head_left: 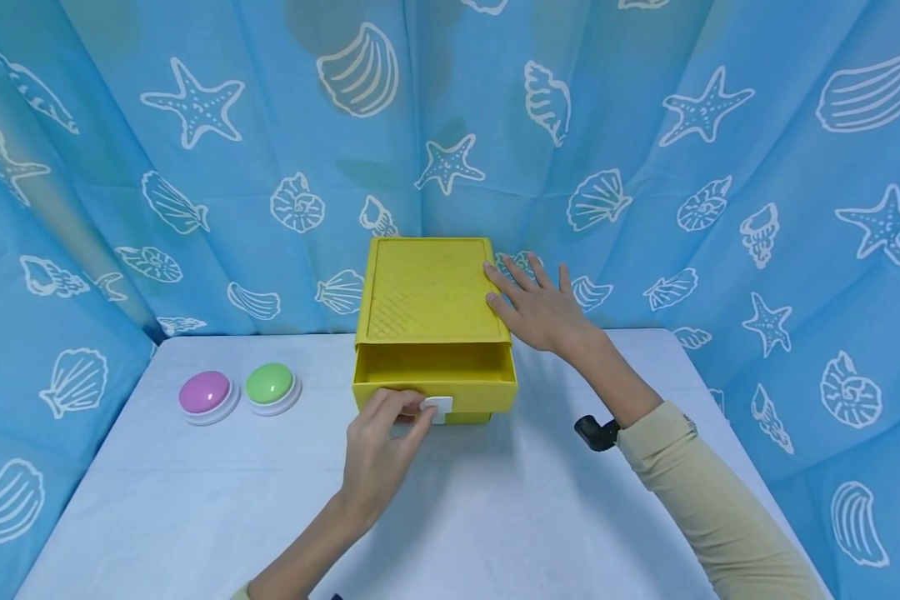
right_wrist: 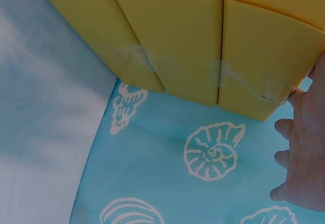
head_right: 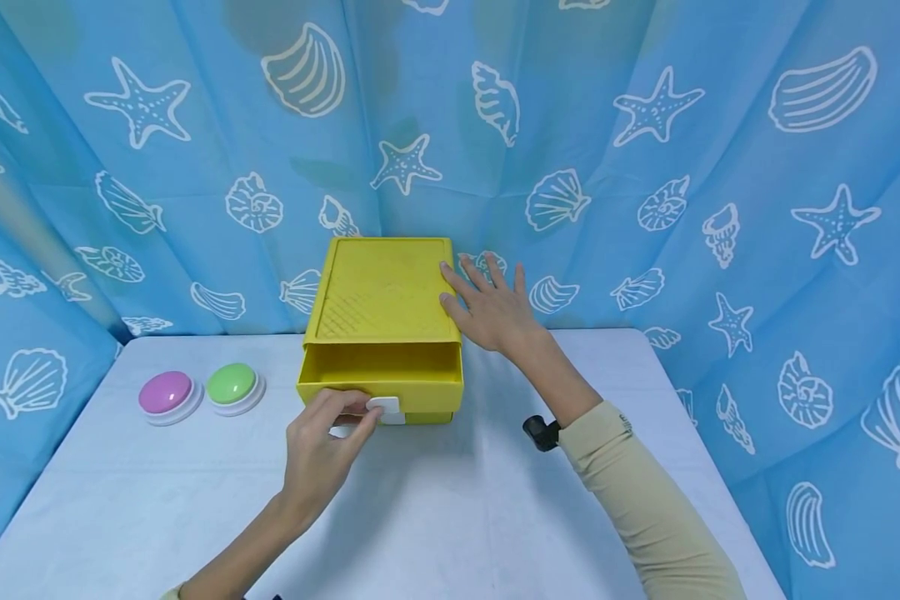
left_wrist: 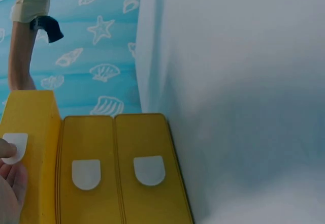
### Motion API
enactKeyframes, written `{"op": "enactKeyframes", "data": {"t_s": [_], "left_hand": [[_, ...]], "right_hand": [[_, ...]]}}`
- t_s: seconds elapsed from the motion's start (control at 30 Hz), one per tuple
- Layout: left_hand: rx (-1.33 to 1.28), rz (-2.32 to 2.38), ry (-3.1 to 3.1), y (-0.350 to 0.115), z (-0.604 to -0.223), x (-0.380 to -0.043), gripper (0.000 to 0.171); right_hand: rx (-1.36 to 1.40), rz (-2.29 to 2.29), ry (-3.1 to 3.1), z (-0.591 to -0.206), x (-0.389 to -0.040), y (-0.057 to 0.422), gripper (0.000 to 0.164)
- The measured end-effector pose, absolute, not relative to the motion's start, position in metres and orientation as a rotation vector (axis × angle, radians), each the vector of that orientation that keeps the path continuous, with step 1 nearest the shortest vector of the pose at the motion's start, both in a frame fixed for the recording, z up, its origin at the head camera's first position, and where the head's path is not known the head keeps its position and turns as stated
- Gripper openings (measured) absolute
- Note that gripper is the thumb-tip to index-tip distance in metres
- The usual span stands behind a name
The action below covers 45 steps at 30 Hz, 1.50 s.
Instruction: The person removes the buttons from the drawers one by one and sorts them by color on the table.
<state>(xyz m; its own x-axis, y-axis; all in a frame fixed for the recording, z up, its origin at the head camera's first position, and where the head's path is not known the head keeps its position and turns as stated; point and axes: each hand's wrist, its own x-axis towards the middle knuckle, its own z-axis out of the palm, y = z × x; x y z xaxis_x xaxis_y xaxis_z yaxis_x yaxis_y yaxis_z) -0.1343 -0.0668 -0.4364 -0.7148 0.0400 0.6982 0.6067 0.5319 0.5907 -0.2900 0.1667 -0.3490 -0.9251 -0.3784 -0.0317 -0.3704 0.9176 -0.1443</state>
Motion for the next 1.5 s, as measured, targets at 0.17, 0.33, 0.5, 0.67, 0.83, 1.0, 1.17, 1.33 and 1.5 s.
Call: {"op": "enactKeyframes", "data": {"t_s": [0.17,0.33,0.5,0.67,0.83,1.0,1.17,1.33,1.5], "left_hand": [[-0.519,-1.196,-2.119,-0.066,-0.436,-0.143,0.022],[-0.508,-1.232,-2.107,-0.065,-0.437,-0.151,0.019],[-0.503,-1.235,-2.091,-0.065,-0.438,-0.162,0.019],[-0.513,-1.246,-2.062,-0.065,-0.439,-0.173,0.016],[-0.501,-1.253,-2.061,-0.064,-0.439,-0.179,0.015],[-0.486,-1.245,-2.071,-0.063,-0.438,-0.184,0.014],[-0.487,-1.233,-2.067,-0.063,-0.438,-0.188,0.014],[-0.498,-1.284,-2.075,-0.064,-0.439,-0.185,0.016],[-0.486,-1.344,-2.081,-0.07,-0.445,-0.178,0.019]], "right_hand": [[-0.598,-0.202,3.022,-0.35,-0.29,0.167,0.063],[-0.604,-0.186,3.02,-0.349,-0.29,0.167,0.063],[-0.604,-0.181,3.021,-0.348,-0.29,0.167,0.063],[-0.608,-0.19,3.023,-0.348,-0.289,0.167,0.063],[-0.614,-0.21,3.017,-0.347,-0.289,0.167,0.063],[-0.606,-0.19,3.017,-0.348,-0.29,0.167,0.063],[-0.602,-0.186,3.014,-0.347,-0.29,0.167,0.063],[-0.599,-0.171,3.021,-0.348,-0.29,0.168,0.063],[-0.608,-0.164,3.024,-0.349,-0.291,0.168,0.063]]}}
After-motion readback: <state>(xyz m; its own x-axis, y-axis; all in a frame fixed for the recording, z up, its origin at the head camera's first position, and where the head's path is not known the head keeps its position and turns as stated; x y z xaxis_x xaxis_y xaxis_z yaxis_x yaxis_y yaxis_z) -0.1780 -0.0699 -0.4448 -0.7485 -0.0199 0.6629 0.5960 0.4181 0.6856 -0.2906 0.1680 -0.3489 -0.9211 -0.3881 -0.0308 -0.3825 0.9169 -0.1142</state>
